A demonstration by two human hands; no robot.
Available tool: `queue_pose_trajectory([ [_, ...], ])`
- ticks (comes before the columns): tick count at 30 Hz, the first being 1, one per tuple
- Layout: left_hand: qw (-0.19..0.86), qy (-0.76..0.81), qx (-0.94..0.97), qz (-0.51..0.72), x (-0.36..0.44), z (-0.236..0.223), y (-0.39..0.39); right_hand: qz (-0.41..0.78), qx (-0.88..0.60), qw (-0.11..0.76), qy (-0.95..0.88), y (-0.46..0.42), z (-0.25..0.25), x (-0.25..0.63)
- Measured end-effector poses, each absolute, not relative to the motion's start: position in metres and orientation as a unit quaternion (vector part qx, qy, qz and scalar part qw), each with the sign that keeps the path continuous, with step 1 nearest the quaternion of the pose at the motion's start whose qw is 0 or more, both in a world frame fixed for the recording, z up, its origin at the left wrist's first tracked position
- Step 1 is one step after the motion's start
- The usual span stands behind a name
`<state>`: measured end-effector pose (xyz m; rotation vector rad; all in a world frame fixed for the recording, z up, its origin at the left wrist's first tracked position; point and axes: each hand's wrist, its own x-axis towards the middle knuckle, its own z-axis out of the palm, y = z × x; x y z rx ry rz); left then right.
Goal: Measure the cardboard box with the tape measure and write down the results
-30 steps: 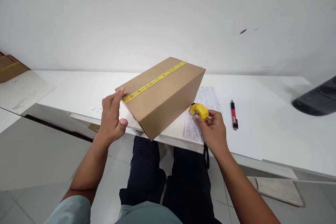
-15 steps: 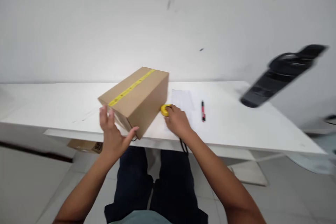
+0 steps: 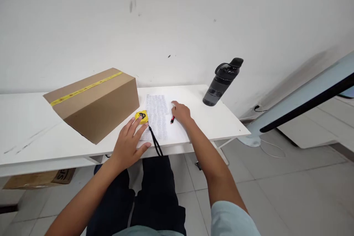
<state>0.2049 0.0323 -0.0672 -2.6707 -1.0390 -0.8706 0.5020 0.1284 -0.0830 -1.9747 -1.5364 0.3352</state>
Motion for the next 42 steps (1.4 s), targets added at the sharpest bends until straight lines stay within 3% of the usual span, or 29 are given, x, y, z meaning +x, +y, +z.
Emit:
queue_pose_trajectory([
  [6, -0.024, -0.403, -0.897, -0.181, 0.221, -0.085, 0.055, 0.192, -0.661, 0.447, -0.571, 0.125, -0.093, 0.505],
  [9, -0.075, -0.419, -0.889, -0.171, 0.218, -0.090, 0.058, 0.202, -0.631, 0.476, -0.578, 0.123, -0.094, 0.500],
  [16, -0.143, -0.435, -0.870, -0.184, 0.217, -0.089, 0.060, 0.260, -0.607, 0.469, -0.586, 0.113, -0.093, 0.491],
  [26, -0.134, -0.442, -0.865, -0.197, 0.219, -0.088, 0.058, 0.247, -0.643, 0.493, -0.532, 0.112, -0.087, 0.482],
  [42, -0.122, -0.440, -0.870, -0.189, 0.220, -0.090, 0.058, 0.285, -0.633, 0.448, -0.563, 0.110, -0.087, 0.474],
])
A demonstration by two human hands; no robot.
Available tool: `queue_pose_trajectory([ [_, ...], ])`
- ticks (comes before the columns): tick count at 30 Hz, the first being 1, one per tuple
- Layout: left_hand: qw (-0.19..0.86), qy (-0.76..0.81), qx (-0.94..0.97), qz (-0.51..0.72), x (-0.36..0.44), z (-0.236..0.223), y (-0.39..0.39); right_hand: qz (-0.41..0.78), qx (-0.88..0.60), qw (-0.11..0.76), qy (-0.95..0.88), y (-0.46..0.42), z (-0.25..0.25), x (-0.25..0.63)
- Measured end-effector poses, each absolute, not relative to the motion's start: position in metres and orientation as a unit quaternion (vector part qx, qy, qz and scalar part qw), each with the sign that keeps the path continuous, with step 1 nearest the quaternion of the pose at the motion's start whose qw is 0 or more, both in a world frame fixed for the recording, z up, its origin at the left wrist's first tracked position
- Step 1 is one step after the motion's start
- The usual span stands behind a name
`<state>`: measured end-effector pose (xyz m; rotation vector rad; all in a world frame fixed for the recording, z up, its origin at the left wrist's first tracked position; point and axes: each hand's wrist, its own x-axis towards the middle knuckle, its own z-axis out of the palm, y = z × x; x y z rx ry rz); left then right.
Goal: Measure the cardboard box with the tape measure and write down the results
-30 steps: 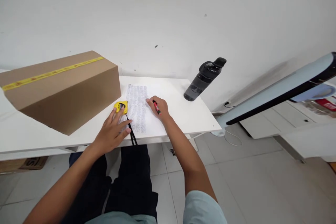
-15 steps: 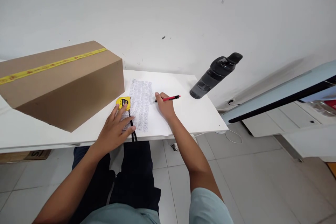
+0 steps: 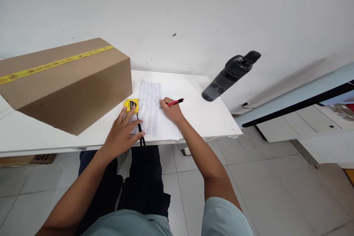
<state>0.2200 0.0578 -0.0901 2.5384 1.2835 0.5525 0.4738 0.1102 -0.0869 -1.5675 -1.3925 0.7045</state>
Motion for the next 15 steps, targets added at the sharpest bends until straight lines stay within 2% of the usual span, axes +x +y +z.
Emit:
queue_pose_trajectory([
  [15, 0.120, 0.434, 0.869, 0.206, 0.2195, -0.0931, 0.0587, 0.270, -0.639, 0.455, -0.559, 0.1098, -0.0872, 0.4739],
])
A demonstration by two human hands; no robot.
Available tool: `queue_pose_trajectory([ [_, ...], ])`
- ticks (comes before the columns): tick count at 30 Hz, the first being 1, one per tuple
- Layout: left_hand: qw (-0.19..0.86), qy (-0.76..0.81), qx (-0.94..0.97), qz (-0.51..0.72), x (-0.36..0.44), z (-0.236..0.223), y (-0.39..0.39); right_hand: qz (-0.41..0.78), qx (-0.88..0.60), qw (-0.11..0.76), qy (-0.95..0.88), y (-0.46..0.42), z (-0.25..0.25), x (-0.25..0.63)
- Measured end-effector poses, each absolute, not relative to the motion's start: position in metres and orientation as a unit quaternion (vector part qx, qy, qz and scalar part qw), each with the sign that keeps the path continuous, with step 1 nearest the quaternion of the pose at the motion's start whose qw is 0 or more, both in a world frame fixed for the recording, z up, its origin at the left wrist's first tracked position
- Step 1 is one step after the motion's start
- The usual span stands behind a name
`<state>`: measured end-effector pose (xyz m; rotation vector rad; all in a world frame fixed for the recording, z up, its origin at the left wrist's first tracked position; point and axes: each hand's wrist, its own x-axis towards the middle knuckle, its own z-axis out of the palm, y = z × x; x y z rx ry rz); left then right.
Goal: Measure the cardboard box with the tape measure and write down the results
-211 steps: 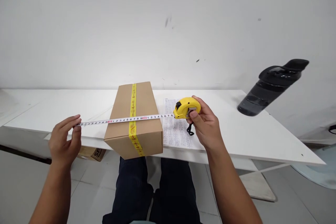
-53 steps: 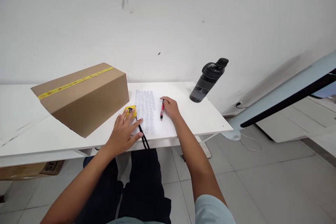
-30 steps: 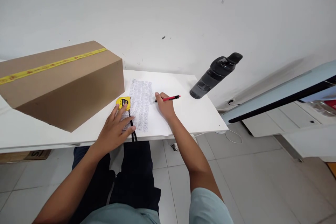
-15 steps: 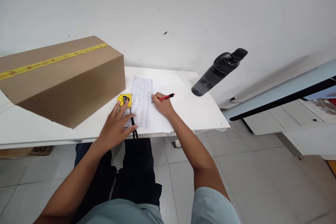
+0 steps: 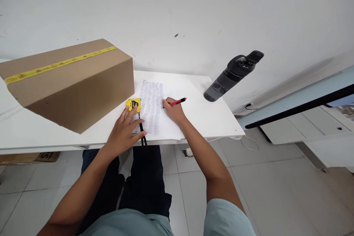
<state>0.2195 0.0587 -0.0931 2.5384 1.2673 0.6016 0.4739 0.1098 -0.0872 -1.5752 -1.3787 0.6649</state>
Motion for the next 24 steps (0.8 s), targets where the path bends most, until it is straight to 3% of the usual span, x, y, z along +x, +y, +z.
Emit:
queue_pose_trajectory([
  [24, 0.128, 0.430, 0.868, 0.210, 0.2187, -0.0908, 0.0576, 0.258, -0.641, 0.474, -0.545, 0.1101, -0.0886, 0.4760],
])
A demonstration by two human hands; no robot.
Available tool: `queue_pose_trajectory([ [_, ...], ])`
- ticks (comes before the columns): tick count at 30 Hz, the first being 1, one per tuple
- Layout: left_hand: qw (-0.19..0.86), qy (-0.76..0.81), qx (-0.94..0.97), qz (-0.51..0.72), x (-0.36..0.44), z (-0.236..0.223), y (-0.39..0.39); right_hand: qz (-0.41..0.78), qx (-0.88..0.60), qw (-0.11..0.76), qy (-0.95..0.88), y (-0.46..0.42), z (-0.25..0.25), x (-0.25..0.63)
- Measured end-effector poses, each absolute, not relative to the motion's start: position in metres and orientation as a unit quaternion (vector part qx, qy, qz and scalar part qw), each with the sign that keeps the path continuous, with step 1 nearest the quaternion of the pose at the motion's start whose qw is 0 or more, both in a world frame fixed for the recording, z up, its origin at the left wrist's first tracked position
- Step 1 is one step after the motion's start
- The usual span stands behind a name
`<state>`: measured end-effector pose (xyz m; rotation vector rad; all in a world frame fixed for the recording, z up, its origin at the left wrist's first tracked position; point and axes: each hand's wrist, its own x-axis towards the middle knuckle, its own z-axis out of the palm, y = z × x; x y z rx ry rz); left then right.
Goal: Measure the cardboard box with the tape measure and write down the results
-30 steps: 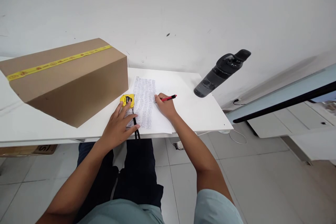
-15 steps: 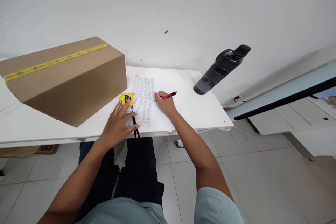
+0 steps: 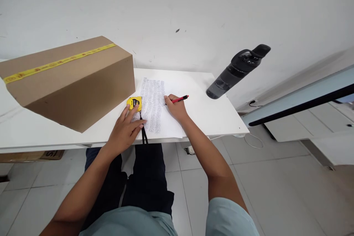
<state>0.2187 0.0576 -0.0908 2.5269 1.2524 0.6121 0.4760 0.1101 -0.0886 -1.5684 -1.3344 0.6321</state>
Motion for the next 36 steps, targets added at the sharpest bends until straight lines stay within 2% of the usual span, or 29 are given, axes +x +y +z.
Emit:
queue_pose_trajectory([
  [20, 0.114, 0.423, 0.867, 0.237, 0.219, -0.093, 0.058, 0.260, -0.647, 0.503, -0.511, 0.111, -0.090, 0.476],
  [25, 0.017, 0.320, 0.847, 0.423, 0.194, -0.091, 0.038, 0.261, -0.646, 0.501, -0.512, 0.112, -0.090, 0.475],
  [31, -0.198, 0.402, 0.585, 0.676, 0.110, -0.061, 0.049, 0.258, -0.648, 0.503, -0.510, 0.110, -0.089, 0.477],
  [33, -0.182, 0.464, 0.477, 0.724, 0.077, -0.044, 0.072, 0.256, -0.648, 0.502, -0.512, 0.109, -0.089, 0.477],
  [34, -0.141, 0.502, 0.433, 0.735, 0.061, -0.035, 0.086, 0.252, -0.649, 0.502, -0.512, 0.108, -0.090, 0.477],
  [36, 0.024, 0.568, 0.383, 0.728, 0.031, -0.021, 0.114, 0.241, -0.655, 0.503, -0.510, 0.107, -0.091, 0.476],
])
